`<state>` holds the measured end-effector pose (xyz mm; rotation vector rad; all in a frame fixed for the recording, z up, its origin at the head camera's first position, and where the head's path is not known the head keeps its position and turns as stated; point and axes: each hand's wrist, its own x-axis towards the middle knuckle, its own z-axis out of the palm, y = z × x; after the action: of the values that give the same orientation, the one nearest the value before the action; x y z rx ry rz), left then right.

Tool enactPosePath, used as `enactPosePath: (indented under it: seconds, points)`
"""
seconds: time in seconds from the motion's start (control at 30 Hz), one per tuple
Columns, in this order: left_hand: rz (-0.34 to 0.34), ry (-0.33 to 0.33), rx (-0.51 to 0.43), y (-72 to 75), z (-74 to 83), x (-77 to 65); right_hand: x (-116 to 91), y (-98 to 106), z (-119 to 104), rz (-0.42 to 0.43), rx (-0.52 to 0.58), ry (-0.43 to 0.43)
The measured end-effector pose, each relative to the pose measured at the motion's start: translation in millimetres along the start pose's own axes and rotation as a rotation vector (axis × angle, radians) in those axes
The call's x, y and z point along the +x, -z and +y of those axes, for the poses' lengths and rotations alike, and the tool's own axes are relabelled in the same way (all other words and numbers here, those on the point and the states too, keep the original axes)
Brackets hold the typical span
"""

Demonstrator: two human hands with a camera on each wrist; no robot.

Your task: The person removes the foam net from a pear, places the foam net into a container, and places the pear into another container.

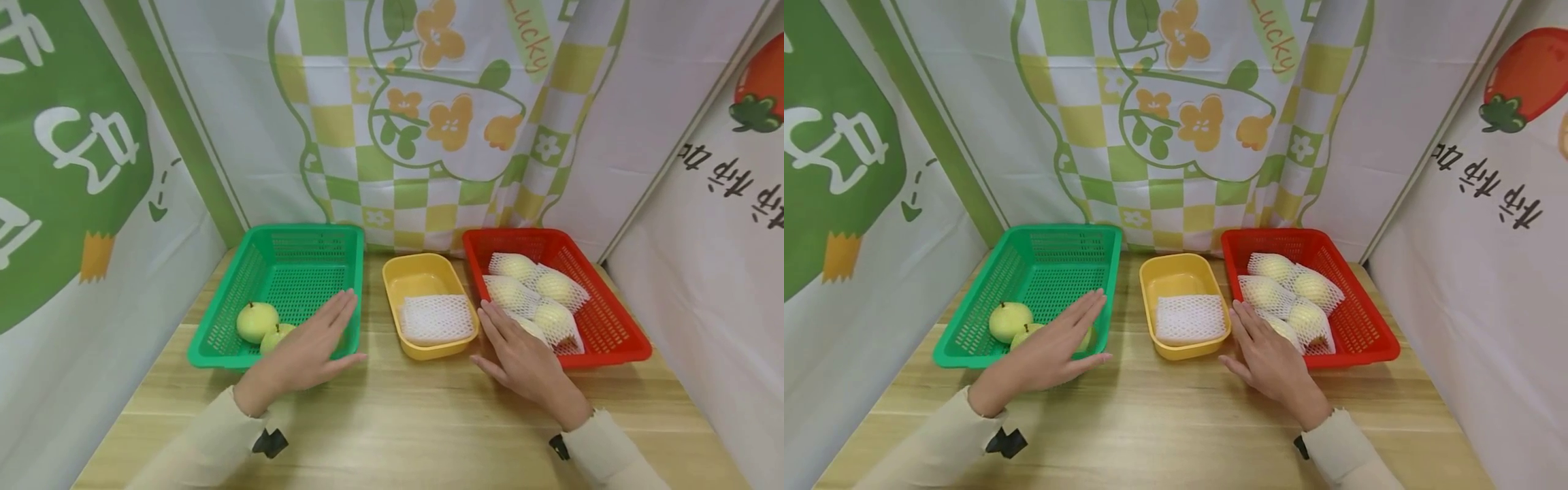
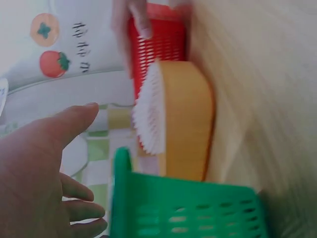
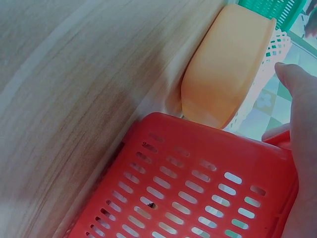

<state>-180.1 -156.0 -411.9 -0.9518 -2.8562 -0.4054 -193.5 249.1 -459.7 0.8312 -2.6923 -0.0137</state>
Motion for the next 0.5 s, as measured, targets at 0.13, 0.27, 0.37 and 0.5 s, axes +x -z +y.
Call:
enactPosePath:
  seconds: [0.13, 0.27, 0.37, 0.5]
  points:
    - [0.002, -0.007, 0.091, -19.3, 3.6, 4.3, 0, 0, 0, -0.008, 0.004, 0.003]
    - [0.012, -0.009, 0.151, -32.1, 4.3, 5.6, 0, -1, 0, -0.004, 0.004, 0.004]
    - [0.025, -0.015, 0.178, -38.2, 3.7, 6.7, 0, 0, 1, -0.004, 0.017, 0.002]
    - [0.052, -0.025, 0.211, -42.2, 3.1, 8.2, 1, 9, 6, -0.094, 0.192, -0.049]
